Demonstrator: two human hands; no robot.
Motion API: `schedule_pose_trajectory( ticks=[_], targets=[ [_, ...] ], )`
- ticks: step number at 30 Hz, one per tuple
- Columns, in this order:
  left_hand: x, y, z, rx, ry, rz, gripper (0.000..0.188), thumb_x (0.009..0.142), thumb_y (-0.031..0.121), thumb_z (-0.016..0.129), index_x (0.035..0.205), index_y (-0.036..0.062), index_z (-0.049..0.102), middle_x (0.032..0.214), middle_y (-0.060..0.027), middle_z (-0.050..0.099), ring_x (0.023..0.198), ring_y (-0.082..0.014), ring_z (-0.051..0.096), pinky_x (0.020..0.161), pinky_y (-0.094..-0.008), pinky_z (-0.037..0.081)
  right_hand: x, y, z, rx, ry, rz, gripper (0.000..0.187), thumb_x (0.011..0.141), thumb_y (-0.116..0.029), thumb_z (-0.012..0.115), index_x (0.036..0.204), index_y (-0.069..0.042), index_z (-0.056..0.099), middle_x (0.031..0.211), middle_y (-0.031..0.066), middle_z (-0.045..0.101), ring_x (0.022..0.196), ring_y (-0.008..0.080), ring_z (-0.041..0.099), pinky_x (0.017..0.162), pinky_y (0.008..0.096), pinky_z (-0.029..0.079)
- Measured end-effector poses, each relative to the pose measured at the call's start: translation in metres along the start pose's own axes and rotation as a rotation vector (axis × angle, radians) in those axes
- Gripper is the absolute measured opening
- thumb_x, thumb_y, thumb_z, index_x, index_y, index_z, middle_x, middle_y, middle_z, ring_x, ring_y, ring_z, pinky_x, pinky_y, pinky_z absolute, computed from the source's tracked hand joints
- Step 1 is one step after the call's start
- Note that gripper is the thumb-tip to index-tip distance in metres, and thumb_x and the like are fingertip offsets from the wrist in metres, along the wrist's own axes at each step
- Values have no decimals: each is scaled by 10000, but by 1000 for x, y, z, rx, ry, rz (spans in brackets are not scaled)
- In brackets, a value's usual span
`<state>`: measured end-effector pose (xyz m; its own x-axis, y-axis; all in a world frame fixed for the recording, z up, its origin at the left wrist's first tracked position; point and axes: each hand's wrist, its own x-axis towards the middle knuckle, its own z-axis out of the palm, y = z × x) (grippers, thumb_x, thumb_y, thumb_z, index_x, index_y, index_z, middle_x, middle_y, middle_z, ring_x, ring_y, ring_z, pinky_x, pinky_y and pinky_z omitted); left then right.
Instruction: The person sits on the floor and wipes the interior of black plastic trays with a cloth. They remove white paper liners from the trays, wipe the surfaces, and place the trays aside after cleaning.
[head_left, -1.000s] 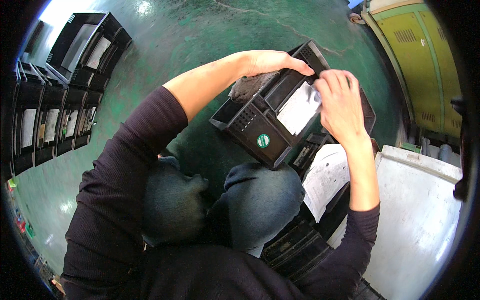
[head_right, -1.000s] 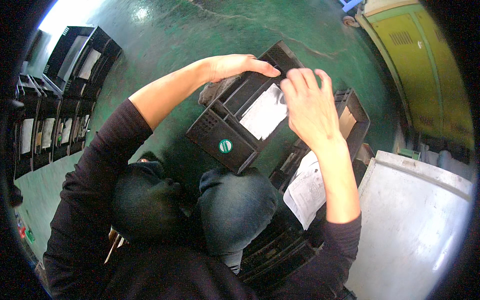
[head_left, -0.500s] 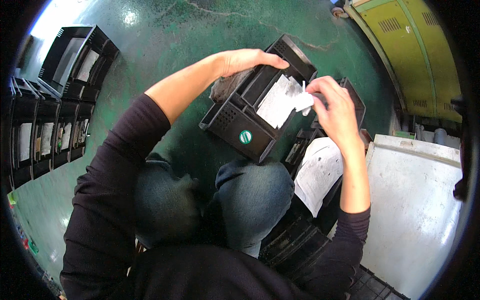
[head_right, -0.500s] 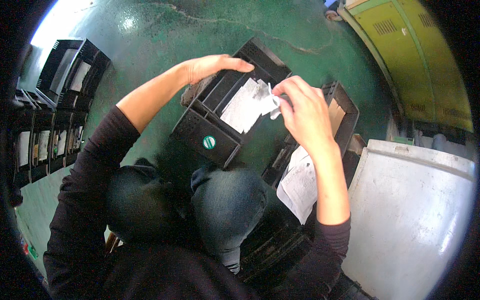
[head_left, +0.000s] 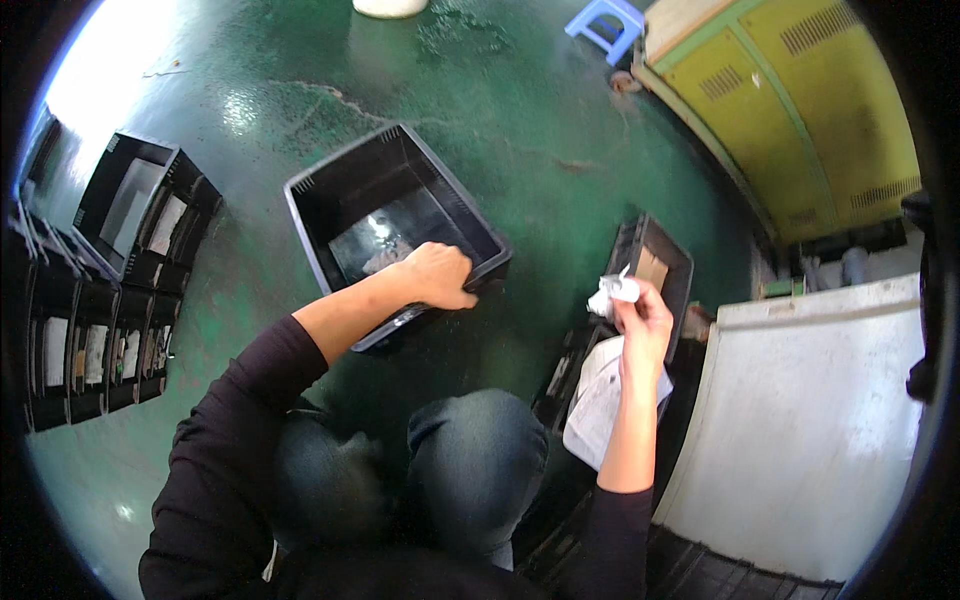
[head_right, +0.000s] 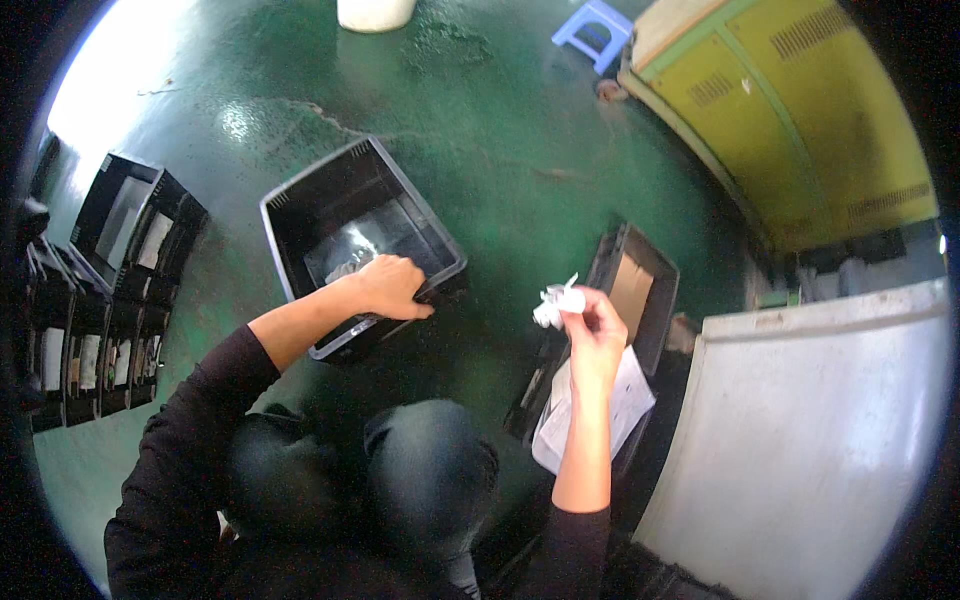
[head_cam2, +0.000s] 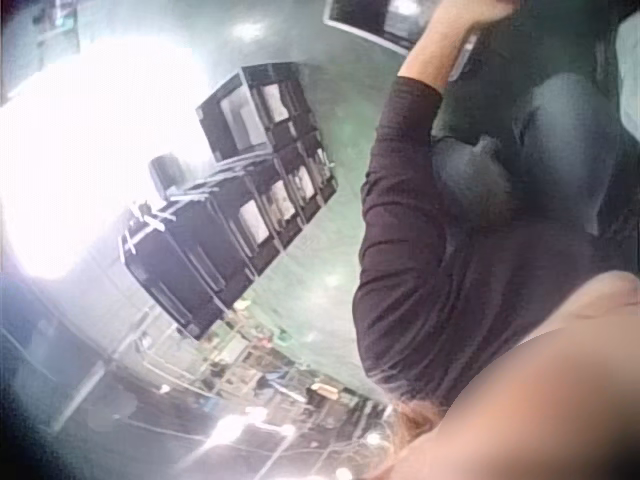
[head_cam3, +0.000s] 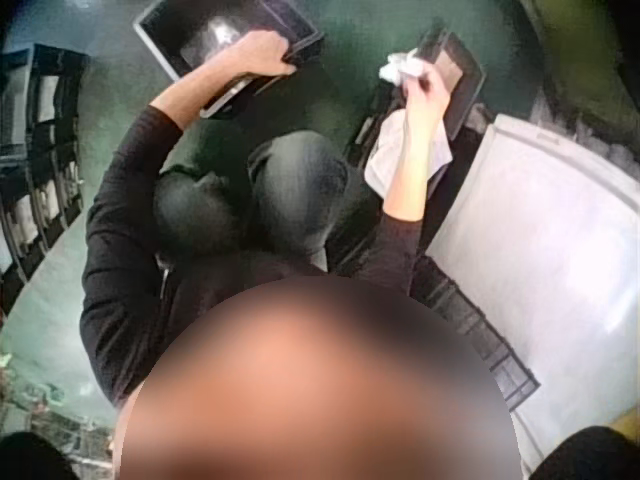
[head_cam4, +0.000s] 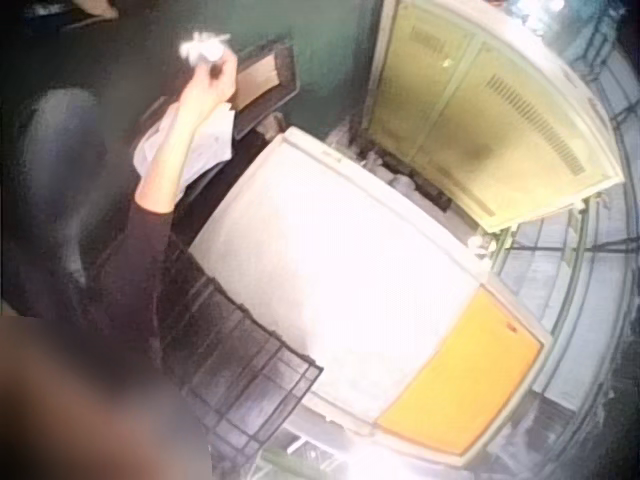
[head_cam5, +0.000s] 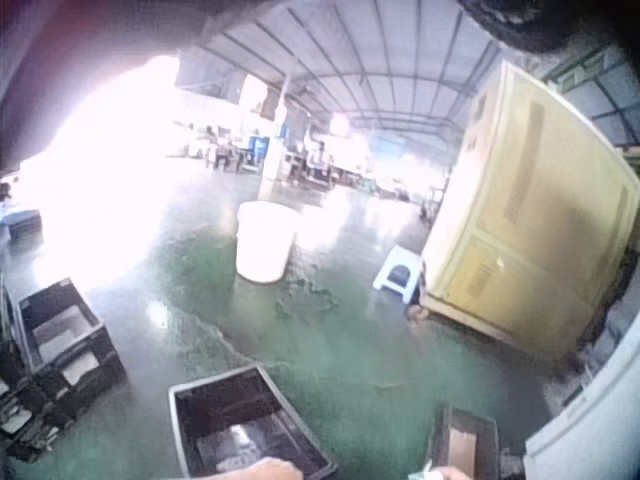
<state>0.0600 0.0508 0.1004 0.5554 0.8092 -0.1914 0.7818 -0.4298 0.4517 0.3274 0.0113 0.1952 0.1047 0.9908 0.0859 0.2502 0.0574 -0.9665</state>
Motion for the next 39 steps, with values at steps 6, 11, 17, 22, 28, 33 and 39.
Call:
schedule_pose_trajectory(
  ticks=[6, 11, 17, 22, 28, 33, 39],
  targets=[
    [-23, -6, 84, 161, -276, 31, 507, 750, 490, 622, 799, -9, 698, 801, -186, 675, 794, -328, 665, 721, -404, 522, -15, 38, 15, 317, -43, 39, 129, 865, -4, 606, 988, -24, 642, 881, 41, 671, 791, 131, 651, 576, 216, 498],
    [-15, 16, 39, 71, -206, -48, 511, 782, 494, 625, 851, -7, 703, 836, -172, 682, 804, -319, 666, 726, -395, 526, -22, 50, 41, 539, -19, -38, 174, 821, 37, 632, 982, -21, 655, 944, 56, 665, 862, 138, 634, 753, 256, 503],
    [-16, 52, -12, -1238, -150, 200, 327, 825, 109, 671, 1124, -8, 612, 1043, -41, 650, 979, -104, 557, 885, -252, 417, -30, 42, 61, 347, -87, -161, 165, 779, 38, 663, 929, -28, 652, 999, 35, 584, 903, 118, 559, 844, 266, 452],
    [-29, 59, -28, -1347, -45, 101, 516, 815, 160, 704, 1262, -19, 519, 1040, -26, 618, 928, -70, 533, 818, -231, 432, -33, 33, 57, -100, -60, -220, 147, 755, -104, 719, 870, -46, 650, 981, 40, 565, 892, 156, 544, 684, 272, 393],
    [-28, 75, -20, -1006, 239, -95, 289, 861, 193, 659, 1039, -34, 663, 863, -36, 671, 788, -64, 562, 738, -235, 457, -45, 10, 65, -254, -25, -214, 122, 744, -35, 706, 849, -44, 646, 948, 71, 603, 831, 188, 596, 677, 296, 443],
    [-24, 61, -22, -1625, 364, -333, 224, 859, 155, 662, 1014, -7, 655, 911, -63, 683, 811, -110, 618, 764, -258, 472, -62, -9, 58, -73, 204, -327, 216, 832, -49, 660, 1040, -13, 614, 1024, 88, 638, 840, 154, 653, 766, 279, 492],
    [-29, 71, -15, -1448, 211, 55, 191, 872, 138, 650, 1022, 24, 622, 917, -54, 675, 857, -82, 595, 785, -243, 450, -43, 5, 46, 554, -154, 358, 219, 912, -190, 598, 1023, -7, 644, 898, 83, 661, 750, 140, 650, 669, 257, 552]
  ],
)
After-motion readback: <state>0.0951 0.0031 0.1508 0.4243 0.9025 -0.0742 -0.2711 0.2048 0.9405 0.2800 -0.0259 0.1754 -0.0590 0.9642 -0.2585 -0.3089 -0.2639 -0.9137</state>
